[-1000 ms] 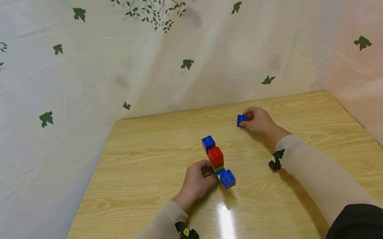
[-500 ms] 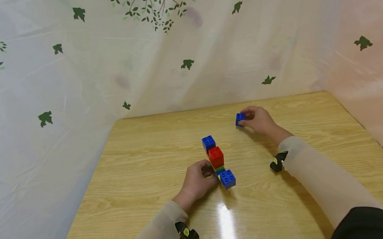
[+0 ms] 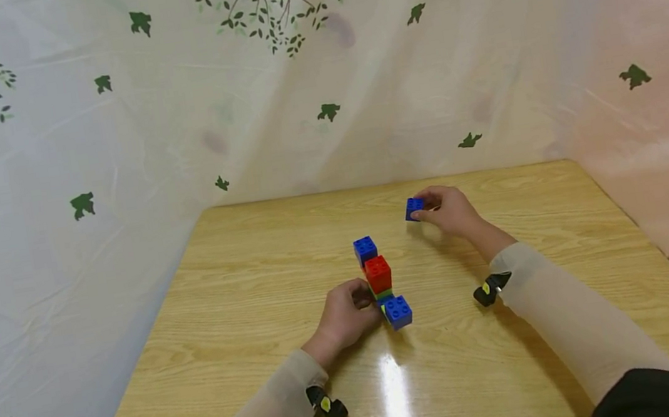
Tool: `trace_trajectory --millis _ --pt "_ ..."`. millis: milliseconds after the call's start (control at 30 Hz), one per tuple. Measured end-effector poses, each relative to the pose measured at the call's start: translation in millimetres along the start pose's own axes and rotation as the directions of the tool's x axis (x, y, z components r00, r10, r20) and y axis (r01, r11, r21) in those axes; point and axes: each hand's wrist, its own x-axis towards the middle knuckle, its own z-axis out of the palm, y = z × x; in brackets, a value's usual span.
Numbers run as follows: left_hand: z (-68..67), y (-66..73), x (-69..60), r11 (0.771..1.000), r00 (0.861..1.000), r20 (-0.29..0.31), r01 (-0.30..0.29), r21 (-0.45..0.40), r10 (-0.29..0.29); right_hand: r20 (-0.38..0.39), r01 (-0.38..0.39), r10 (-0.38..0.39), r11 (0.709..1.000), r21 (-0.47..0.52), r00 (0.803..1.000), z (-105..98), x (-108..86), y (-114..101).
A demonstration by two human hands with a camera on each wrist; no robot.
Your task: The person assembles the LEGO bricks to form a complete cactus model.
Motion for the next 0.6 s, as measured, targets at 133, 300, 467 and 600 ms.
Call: trace_trajectory --millis 133,300,467,600 --pt "0.4 -0.1 -0.2 1.000 1.000 -0.001 -0.001 0.005 0.001 0.002 0.012 -0.012 1.000 0.009 1.000 0 -5.2 -7" --pt "0.2 -1.1 0.1 1.000 1.000 -0.002 -0.008 0.009 0.008 -0.001 0.035 -0.035 0.999 0.016 0.999 -1 -11.9 -17" --pt "0.0 -1.7 0.5 1.000 1.000 0.000 -0.005 0.002 0.005 0.002 0.037 -0.037 0.999 0.039 0.999 -2 -19.7 -29" --pt "-0.2 -1.8 0.6 1.000 1.000 0.001 0.000 -0.001 0.000 0.007 0.053 -0.053 0.997 0.055 0.999 -3 -25.6 -36"
